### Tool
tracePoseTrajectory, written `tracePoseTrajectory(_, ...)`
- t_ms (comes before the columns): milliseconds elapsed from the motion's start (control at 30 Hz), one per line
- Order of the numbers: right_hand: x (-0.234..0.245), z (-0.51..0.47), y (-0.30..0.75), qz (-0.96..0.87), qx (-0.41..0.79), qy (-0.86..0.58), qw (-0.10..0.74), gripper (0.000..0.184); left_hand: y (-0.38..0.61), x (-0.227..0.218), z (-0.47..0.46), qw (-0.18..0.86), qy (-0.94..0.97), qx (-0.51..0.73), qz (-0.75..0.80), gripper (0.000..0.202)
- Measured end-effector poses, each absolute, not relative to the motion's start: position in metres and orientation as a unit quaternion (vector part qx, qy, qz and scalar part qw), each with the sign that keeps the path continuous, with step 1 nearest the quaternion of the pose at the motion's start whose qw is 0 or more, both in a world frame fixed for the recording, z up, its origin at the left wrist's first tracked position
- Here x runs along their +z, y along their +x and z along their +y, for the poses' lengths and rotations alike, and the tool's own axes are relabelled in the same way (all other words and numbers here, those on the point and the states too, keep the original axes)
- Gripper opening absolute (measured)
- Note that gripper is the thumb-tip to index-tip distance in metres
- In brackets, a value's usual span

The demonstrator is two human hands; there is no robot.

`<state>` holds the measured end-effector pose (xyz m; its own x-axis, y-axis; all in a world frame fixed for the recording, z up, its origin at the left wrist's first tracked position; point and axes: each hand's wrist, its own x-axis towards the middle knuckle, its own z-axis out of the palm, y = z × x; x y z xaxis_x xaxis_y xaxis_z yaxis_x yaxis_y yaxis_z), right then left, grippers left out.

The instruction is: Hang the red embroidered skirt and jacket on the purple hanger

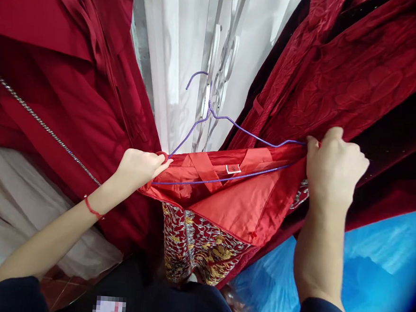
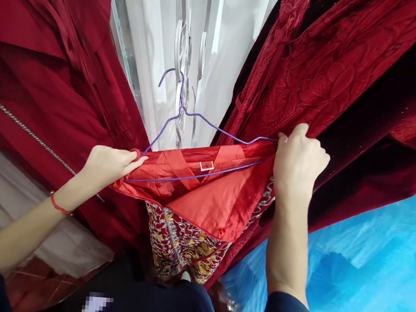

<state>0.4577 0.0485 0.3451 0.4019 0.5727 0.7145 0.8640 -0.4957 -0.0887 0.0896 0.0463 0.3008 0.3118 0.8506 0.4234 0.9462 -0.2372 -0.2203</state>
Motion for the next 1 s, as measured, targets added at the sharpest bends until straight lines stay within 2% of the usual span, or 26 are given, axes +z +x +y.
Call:
tracePoseTrajectory(100, 0.348, 0.048, 0.455, -0.536, -0.381, -0.749, 0.075, 0.025, 0.093, 0.307, 0.048, 0.246, -0.795, -0.073, -0.55, 0.044)
tracePoseTrajectory(167, 0.349, 0.046, 0.451, -0.57, -0.388, -0.724, 0.021, 0.028, 0.095, 0.308, 0.05, 0.26, -0.802, -0.074, -0.533, 0.047)
tracePoseTrajectory(433, 0.358, 0.035, 0.466, -0.641, -0.398, -0.654, -0.057, 0.031, 0.089, 0.298, 0.064, 0.295, -0.833, -0.139, -0.447, 0.053)
tracePoseTrajectory(533, 0.364, 0.04, 0.482, -0.65, -0.415, -0.636, -0.023, 0.03, 0.078, 0.297, 0.072, 0.306, -0.849, -0.153, -0.404, 0.052)
tracePoseTrajectory(633, 0.371, 0.046, 0.492, -0.615, -0.433, -0.657, 0.051, 0.042, 0.066, 0.299, 0.08, 0.299, -0.871, -0.159, -0.357, 0.053)
tracePoseTrajectory(733, 0.378, 0.047, 0.483, -0.583, -0.44, -0.676, 0.095, 0.045, 0.06, 0.302, 0.084, 0.291, -0.884, -0.14, -0.338, 0.055)
tracePoseTrajectory(867, 0.369, 0.043, 0.438, -0.619, -0.433, -0.631, 0.175, 0.04, 0.065, 0.3, 0.075, 0.256, -0.869, -0.147, -0.397, 0.054)
tracePoseTrajectory(1000, 0.332, 0.048, 0.369, -0.728, -0.403, -0.506, 0.229, 0.035, 0.07, 0.293, 0.059, 0.249, -0.835, -0.142, -0.47, 0.05)
